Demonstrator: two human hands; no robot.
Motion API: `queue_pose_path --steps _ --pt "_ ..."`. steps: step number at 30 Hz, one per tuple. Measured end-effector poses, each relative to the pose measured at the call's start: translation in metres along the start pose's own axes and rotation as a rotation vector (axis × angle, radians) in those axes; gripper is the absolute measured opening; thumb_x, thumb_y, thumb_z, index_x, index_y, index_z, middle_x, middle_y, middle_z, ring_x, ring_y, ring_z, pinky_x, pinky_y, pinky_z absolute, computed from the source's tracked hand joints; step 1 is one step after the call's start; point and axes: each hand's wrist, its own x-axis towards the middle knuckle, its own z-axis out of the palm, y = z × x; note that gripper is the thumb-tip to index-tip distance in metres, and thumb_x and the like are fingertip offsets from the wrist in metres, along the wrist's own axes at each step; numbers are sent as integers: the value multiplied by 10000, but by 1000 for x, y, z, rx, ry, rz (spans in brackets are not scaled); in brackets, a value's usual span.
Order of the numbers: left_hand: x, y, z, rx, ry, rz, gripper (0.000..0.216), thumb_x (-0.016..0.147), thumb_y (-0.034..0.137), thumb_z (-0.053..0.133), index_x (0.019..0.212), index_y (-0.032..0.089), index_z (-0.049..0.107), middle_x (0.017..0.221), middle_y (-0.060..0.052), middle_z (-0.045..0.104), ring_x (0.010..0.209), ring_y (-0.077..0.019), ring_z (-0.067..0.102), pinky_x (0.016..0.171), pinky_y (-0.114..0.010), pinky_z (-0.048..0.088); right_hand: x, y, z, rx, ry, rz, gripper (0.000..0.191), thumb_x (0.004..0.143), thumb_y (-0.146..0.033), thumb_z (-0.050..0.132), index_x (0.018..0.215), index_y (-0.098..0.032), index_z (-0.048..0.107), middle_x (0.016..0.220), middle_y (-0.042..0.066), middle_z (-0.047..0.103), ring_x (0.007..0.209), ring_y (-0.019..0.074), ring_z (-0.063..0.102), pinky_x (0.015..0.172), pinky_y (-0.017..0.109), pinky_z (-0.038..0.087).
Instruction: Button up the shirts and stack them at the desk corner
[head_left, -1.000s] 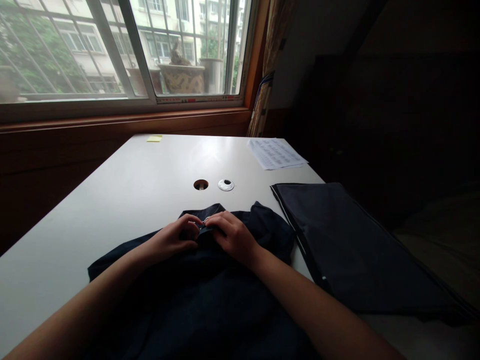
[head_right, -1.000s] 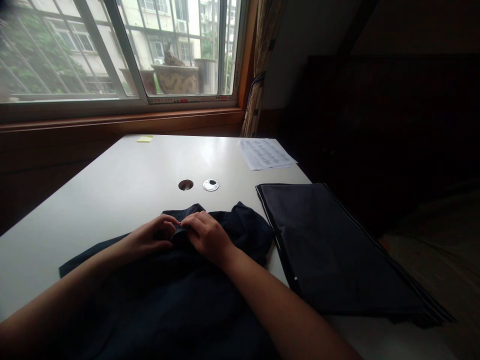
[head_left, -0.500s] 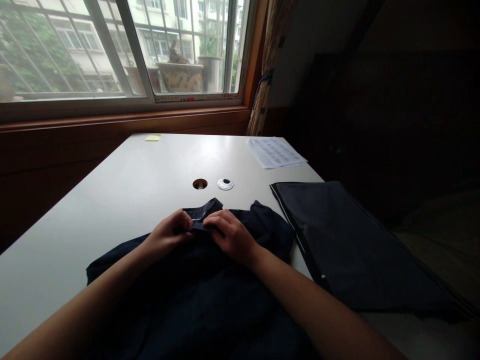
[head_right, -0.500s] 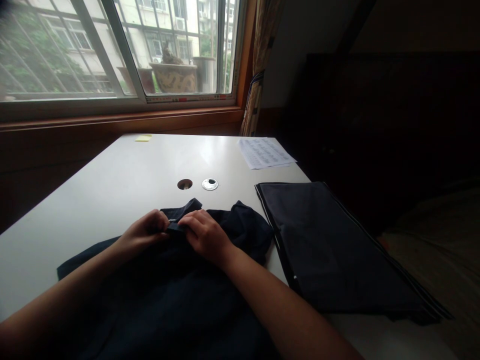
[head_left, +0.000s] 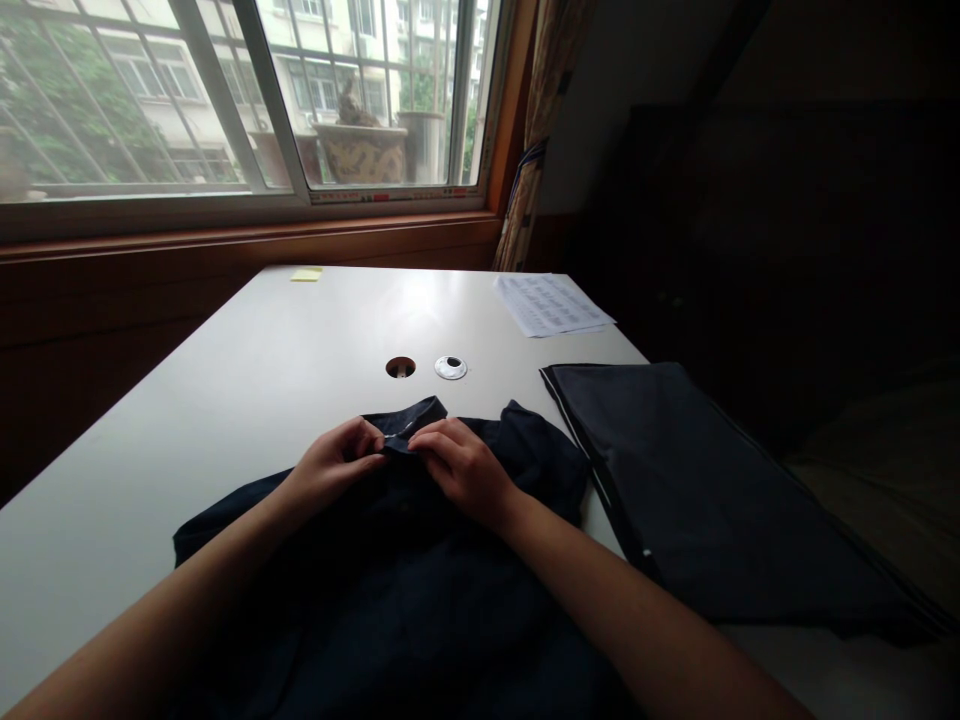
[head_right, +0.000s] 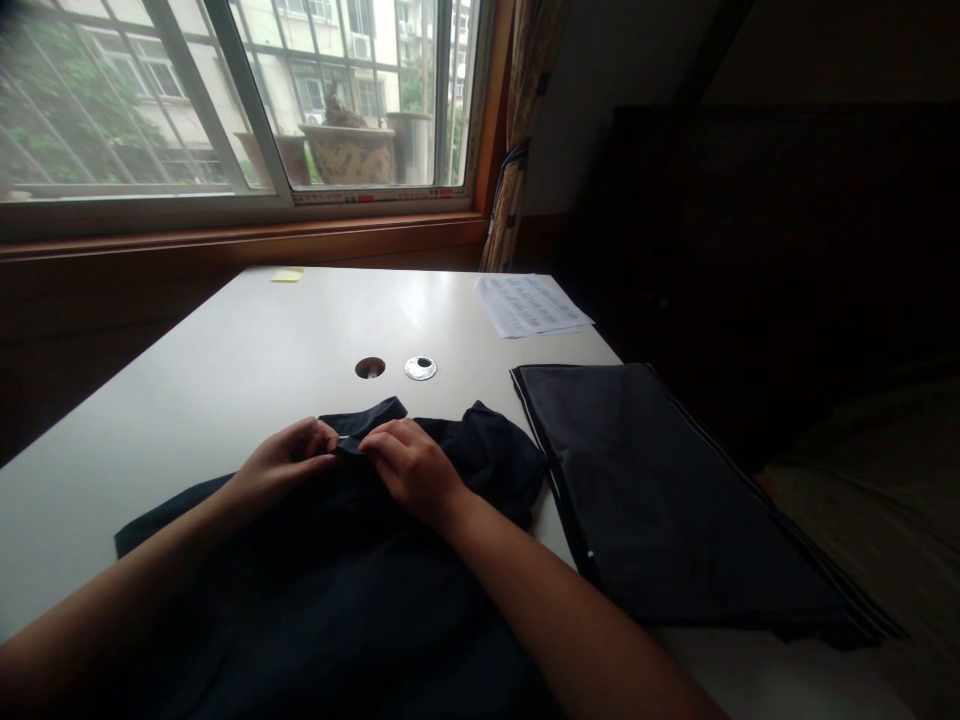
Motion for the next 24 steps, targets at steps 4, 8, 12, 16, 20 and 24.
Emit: queue_pose_path --steps 4,8,12,16,20,24 --pt "0 2 1 119 20 17 268 846 421 687 900 169 615 726 26 504 641 -117 449 581 -228 382 0 0 0 -15 3 2 235 944 -104 520 1096 -240 636 1035 68 666 978 213 610 918 384 524" --pt "1 0 2 226 43 47 223 870 390 645 900 172 612 656 60 366 600 -106 367 553 -215 316 1 -1 0 -18 8 0 221 941 -107 526 1076 -232 648 1010 70 667 957 210 612 888 368 531" --pt "2 -2 3 333 58 90 155 881 336 608 886 181 595 658 61 353 602 -108 362 568 -221 314 0 -1 0 -27 11 9 215 940 -118 532 1067 -240 656 984 65 671 934 211 617 868 371 533" --pt "3 -1 8 407 84 150 151 865 276 574 755 192 514 690 37 450 617 -116 409 584 -231 346 1 -1 -1 -42 2 4 219 938 -109 522 1061 -236 651 972 64 672 917 212 618 867 375 527" --pt "3 -1 15 471 135 207 220 831 227 559 670 207 410 775 -2 544 660 -132 470 610 -249 383 2 -2 -2 -55 -24 -8 218 943 -100 506 1048 -235 640 955 65 668 906 217 607 859 380 521" --pt "2 -2 16 509 136 138 69 805 235 588 836 215 530 760 13 557 654 -146 501 606 -258 406 2 -3 -2 -56 -18 -10 203 944 -98 503 1036 -225 632 956 66 663 906 218 601 861 381 520"
